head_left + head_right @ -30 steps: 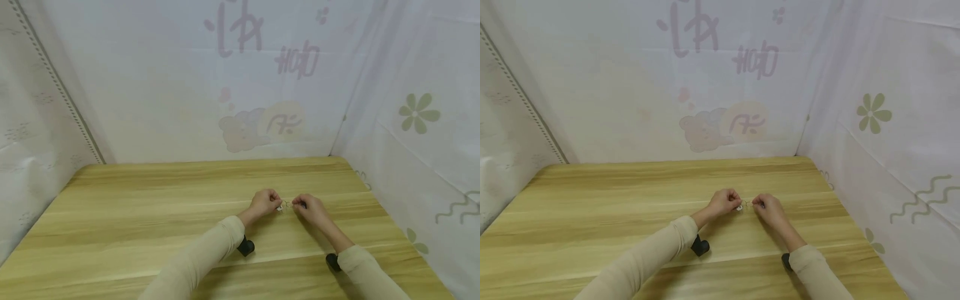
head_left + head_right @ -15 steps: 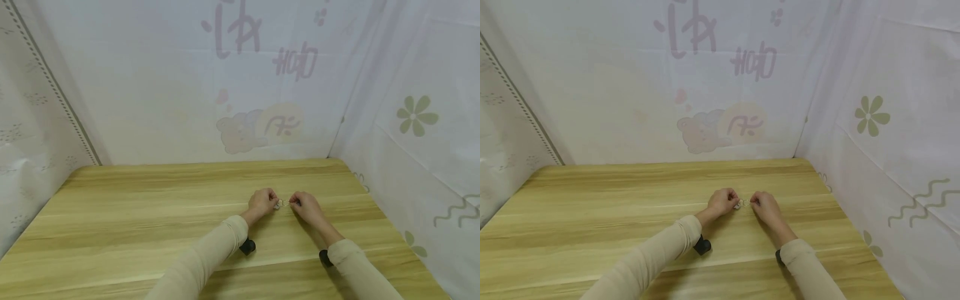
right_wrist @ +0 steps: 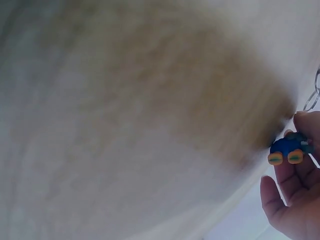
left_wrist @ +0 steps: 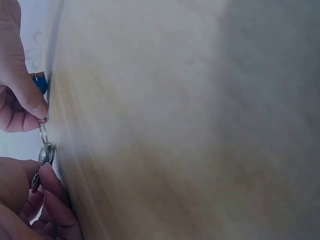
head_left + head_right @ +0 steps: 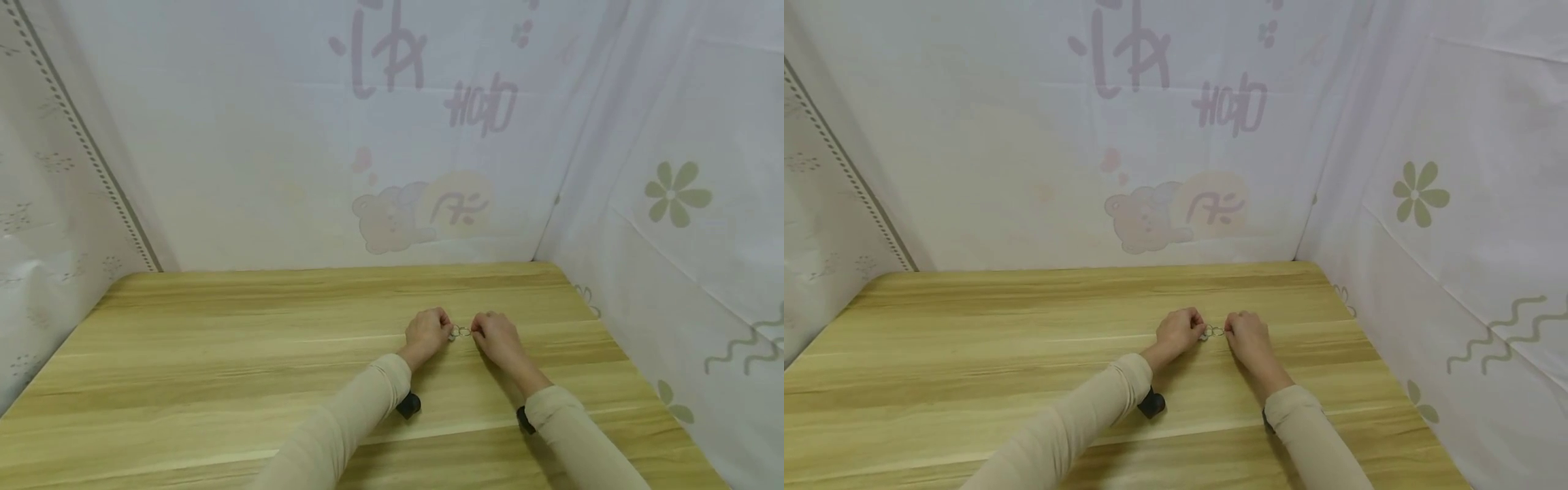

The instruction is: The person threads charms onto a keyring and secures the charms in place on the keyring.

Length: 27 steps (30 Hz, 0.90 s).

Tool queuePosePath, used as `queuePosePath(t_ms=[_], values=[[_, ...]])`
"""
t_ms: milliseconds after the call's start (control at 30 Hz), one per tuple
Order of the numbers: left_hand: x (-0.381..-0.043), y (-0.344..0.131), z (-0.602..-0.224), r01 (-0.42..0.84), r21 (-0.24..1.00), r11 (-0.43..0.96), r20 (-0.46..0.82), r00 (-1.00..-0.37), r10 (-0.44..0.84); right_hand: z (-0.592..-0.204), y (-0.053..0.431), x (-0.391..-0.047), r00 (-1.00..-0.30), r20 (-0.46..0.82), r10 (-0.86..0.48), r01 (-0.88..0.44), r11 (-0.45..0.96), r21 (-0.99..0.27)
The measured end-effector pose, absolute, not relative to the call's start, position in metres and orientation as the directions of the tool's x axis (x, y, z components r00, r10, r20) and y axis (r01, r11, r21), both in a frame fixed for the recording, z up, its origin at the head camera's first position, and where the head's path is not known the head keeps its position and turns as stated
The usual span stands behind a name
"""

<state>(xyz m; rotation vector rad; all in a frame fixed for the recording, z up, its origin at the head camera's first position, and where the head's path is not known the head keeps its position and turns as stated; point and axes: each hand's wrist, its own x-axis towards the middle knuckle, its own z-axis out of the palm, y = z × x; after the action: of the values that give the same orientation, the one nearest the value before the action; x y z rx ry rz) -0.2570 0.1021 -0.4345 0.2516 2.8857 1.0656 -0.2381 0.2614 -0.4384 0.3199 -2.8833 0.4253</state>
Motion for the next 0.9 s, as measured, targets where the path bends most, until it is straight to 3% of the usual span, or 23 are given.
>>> queuePosePath(t_ms=[200, 567, 900], values=[[-0.259, 0.104, -0.438, 0.123, 0.631, 0.766, 0.014, -0.989, 0.146, -0.438, 0.26, -0.237, -0.95, 0.23, -0.209, -0.256, 0.947, -0.197], [-0.263, 0.094, -0.441, 0.137, 0.661, 0.738, 0.028, -0.987, 0.158, -0.442, 0.262, -0.239, -0.948, 0.222, -0.227, -0.279, 0.929, -0.243], [-0.257, 0.076, -0.451, 0.207, 0.723, 0.659, 0.07, -0.971, 0.227, -0.449, 0.281, -0.211, -0.953, 0.237, -0.188, -0.261, 0.907, -0.33]])
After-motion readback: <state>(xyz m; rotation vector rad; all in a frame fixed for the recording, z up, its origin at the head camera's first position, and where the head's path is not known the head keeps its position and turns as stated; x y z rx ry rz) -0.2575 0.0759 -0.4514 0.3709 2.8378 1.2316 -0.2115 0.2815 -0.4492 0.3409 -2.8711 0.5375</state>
